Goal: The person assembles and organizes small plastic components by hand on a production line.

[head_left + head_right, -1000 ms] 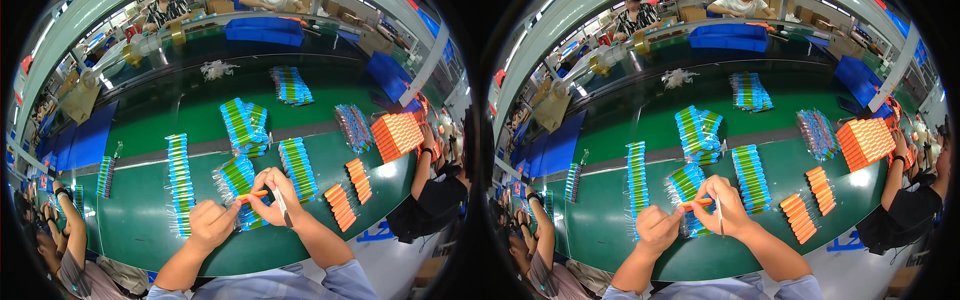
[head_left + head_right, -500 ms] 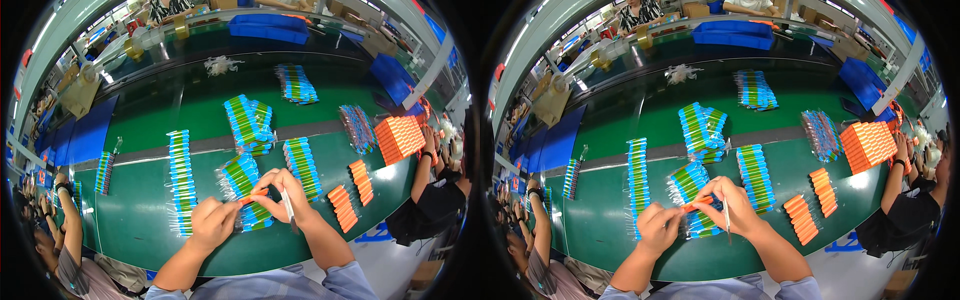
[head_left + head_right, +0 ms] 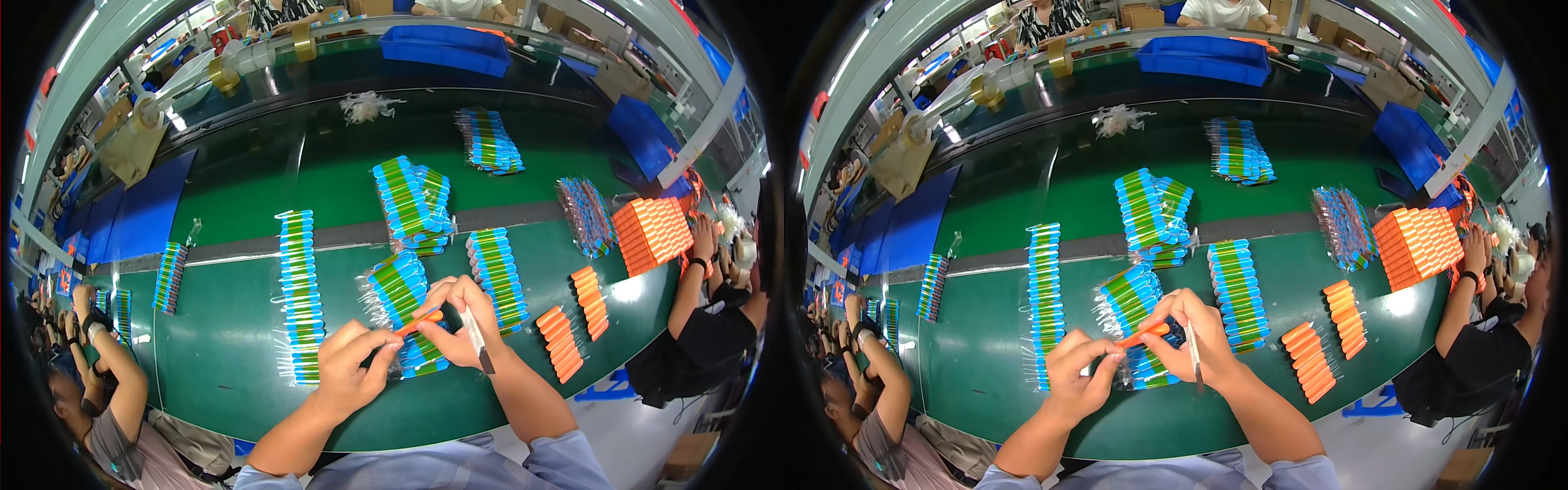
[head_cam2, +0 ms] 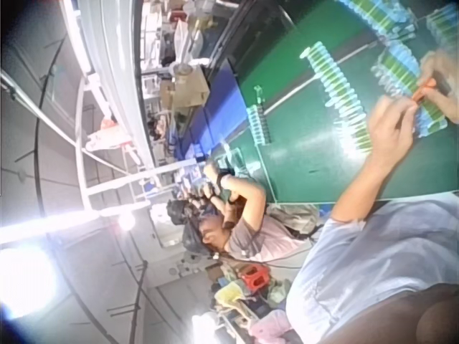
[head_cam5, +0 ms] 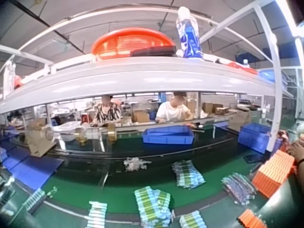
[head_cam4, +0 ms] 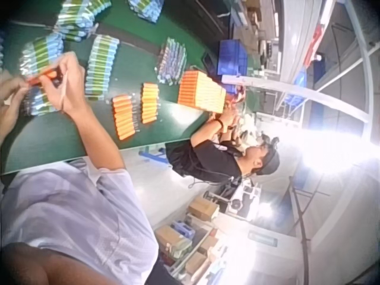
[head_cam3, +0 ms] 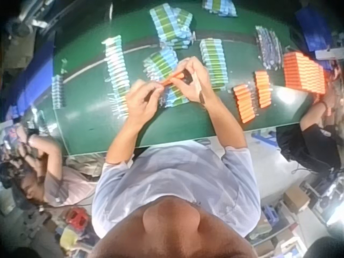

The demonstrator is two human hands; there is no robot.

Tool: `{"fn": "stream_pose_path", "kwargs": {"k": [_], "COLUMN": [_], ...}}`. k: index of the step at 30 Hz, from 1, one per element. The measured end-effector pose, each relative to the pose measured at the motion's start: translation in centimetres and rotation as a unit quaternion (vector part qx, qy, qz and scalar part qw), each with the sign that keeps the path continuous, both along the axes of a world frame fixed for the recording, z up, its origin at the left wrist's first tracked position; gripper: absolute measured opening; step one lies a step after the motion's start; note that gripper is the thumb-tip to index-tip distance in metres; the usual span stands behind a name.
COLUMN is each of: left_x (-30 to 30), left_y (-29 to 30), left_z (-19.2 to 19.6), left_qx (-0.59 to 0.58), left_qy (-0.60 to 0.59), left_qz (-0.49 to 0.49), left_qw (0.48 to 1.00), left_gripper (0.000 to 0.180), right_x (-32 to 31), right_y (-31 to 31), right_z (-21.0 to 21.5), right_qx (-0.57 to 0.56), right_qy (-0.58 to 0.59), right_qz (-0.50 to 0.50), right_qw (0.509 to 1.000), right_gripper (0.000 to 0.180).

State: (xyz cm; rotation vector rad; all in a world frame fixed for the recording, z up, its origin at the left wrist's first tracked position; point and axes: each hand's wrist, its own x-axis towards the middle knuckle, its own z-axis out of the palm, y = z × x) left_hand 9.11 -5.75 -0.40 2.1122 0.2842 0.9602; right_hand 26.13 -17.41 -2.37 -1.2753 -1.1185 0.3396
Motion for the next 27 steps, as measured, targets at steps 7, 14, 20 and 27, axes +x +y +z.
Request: {"fn": "stream_pose_path", "kwargs": {"k": [7, 14, 20, 27], "left_x": [-0.1, -0.1, 0.0, 0.0], "left_y": [0.1, -0.4, -0.6, -0.6], "left_z": [-0.2, -0.1, -0.7, -0.7], "left_qx": [0.075, 0.029, 0.025, 0.060], "left_qy": [0.025, 0.003, -0.004, 0.002], "left_qz": [-0.002, 0.018, 0.014, -0.004], "left_qw": [0.997, 0.999, 1.000, 0.998], "left_gripper": [0.015, 0.014, 0.013, 0.016], "right_x": [-0.3, 0.9, 0.3, -0.5], "right_y": [-0.2, -0.4, -0.5, -0.1], "right_z": [0.1, 0.9, 0.6, 0.3], "right_qx": [-0.031, 0.009, 0.038, 0.032], "right_qy": [0.002, -0.036, 0.030, 0.057], "right_qz": [-0.029, 0.034, 0.044, -0.016], "right_qw": [0.999, 0.999, 0.998, 0.998], "right_gripper": [0.051, 0.052, 0.050, 0.050]}}
